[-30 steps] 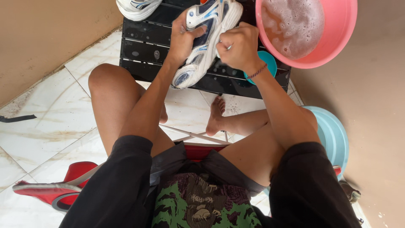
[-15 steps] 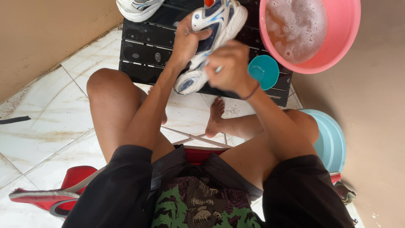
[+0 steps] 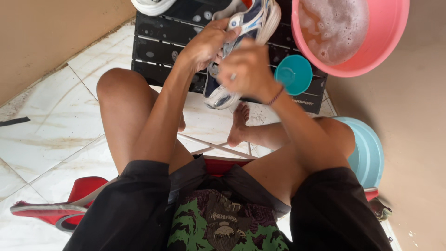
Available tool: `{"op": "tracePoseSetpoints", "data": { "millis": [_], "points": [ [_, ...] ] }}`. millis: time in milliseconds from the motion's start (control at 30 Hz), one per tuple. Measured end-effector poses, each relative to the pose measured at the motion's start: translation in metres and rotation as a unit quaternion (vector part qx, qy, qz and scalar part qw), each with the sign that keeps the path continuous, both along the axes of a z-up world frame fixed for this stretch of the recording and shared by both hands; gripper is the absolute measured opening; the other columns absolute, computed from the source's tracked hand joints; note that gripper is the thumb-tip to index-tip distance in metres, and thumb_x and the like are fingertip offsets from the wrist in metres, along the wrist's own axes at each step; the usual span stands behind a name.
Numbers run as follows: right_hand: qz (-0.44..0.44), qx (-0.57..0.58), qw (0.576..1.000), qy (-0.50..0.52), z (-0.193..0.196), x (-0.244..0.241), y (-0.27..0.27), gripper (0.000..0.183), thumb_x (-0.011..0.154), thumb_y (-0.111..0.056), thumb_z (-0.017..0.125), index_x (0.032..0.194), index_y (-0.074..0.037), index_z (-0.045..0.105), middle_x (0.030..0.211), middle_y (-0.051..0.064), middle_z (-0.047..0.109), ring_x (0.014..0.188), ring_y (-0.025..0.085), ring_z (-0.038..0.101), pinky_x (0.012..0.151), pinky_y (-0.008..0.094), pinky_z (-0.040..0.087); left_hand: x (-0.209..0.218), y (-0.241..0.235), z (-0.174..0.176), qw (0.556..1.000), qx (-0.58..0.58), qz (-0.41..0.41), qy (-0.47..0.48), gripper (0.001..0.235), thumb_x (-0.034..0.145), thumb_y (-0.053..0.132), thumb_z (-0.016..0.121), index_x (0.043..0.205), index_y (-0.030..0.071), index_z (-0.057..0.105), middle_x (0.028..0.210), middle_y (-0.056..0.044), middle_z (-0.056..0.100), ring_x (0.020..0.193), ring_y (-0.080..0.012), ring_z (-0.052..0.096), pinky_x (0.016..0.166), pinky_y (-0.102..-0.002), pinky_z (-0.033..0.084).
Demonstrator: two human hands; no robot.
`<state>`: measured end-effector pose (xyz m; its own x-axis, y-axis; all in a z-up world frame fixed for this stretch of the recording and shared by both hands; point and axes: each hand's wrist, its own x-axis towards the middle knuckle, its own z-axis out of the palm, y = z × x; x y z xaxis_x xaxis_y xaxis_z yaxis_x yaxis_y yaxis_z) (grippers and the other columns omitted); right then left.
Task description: The person scrubs a white and blue sneaker with a light blue brush, repeatedly dipping the brush into a pink basin of soapy water. The person holds the shoe with the left hand and scrubs various parts of the upper and sole with the right hand.
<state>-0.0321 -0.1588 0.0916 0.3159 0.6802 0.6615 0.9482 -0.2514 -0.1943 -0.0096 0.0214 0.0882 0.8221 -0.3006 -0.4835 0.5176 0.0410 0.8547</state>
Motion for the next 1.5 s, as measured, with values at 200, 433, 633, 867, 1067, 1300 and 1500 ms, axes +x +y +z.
{"op": "tracePoseSetpoints", "data": {
  "millis": [200, 433, 633, 867, 1067, 1300, 1500],
  "points": [
    [-0.036, 0.008, 0.999, 0.023, 0.000, 0.002, -0.012, 0.042, 0.081, 0.005, 0.067, 0.059, -0.019, 0.041, 0.055, -0.004, 0.030, 0.055, 0.015, 0.027, 0.064, 0.037, 0.031, 0.000, -0.015, -0.010, 0.998, 0.033, -0.035, -0.048, 0.046, 0.115, 0.037, 0.059, 0.152, 0.011, 0.070, 0.120, -0.003, 0.083, 0.097, -0.0144, 0.079, 0.070, -0.028, 0.062],
    [0.050, -0.042, 0.997, 0.034, -0.007, -0.006, -0.007, 0.029, 0.084, -0.002, 0.069, 0.064, -0.023, 0.065, 0.058, -0.006, 0.051, 0.059, 0.012, 0.047, 0.072, 0.036, 0.051, -0.003, -0.018, -0.005, 0.999, 0.010, -0.020, -0.036, 0.048, 0.117, 0.030, 0.060, 0.157, 0.007, 0.067, 0.119, -0.005, 0.085, 0.092, -0.0139, 0.079, 0.063, -0.024, 0.063],
    [-0.019, 0.002, 0.995, 0.097, 0.008, 0.009, -0.027, 0.029, 0.076, -0.004, 0.064, 0.059, -0.027, 0.060, 0.057, -0.011, 0.050, 0.055, 0.010, 0.049, 0.072, 0.035, 0.043, 0.001, -0.016, -0.015, 1.000, 0.019, 0.002, -0.020, 0.050, 0.117, 0.032, 0.058, 0.163, 0.015, 0.064, 0.107, -0.002, 0.078, 0.067, -0.0157, 0.077, 0.036, -0.033, 0.058],
    [0.131, -0.040, 0.983, 0.123, 0.013, -0.051, 0.017, 0.040, 0.090, 0.002, 0.062, 0.069, -0.020, 0.037, 0.064, -0.002, 0.034, 0.059, 0.023, 0.026, 0.071, 0.041, 0.032, 0.003, -0.013, -0.014, 0.996, 0.086, -0.013, 0.004, 0.061, 0.113, 0.043, 0.058, 0.171, 0.023, 0.058, 0.133, 0.001, 0.068, 0.093, -0.0155, 0.065, 0.055, -0.030, 0.055],
    [-0.007, 0.054, 0.990, 0.133, -0.009, 0.027, -0.032, 0.041, 0.079, 0.007, 0.059, 0.058, -0.019, 0.036, 0.056, -0.004, 0.025, 0.054, 0.013, 0.025, 0.060, 0.032, 0.029, 0.003, -0.011, -0.008, 1.000, 0.015, -0.003, 0.018, 0.030, 0.120, 0.034, 0.055, 0.141, 0.020, 0.072, 0.099, -0.001, 0.080, 0.075, -0.0159, 0.079, 0.053, -0.038, 0.068],
    [-0.198, 0.021, 0.961, 0.194, 0.009, 0.053, -0.063, 0.046, 0.100, 0.001, 0.081, 0.071, -0.011, 0.047, 0.066, 0.001, 0.045, 0.064, 0.014, 0.037, 0.065, 0.038, 0.031, 0.018, -0.002, -0.043, 0.988, 0.096, 0.096, -0.070, 0.040, 0.114, 0.030, 0.060, 0.150, 0.018, 0.072, 0.098, 0.004, 0.068, 0.078, -0.0093, 0.059, 0.063, -0.029, 0.050],
    [-0.375, 0.017, 0.890, 0.261, -0.001, 0.113, -0.178, 0.056, 0.118, -0.009, 0.094, 0.078, -0.013, 0.055, 0.075, -0.001, 0.056, 0.069, 0.013, 0.048, 0.066, 0.040, 0.037, 0.019, 0.010, -0.045, 0.948, 0.213, 0.221, -0.078, 0.029, 0.111, 0.043, 0.056, 0.121, 0.016, 0.060, 0.112, -0.008, 0.076, 0.100, -0.0251, 0.069, 0.087, -0.047, 0.050]
  ]
}}
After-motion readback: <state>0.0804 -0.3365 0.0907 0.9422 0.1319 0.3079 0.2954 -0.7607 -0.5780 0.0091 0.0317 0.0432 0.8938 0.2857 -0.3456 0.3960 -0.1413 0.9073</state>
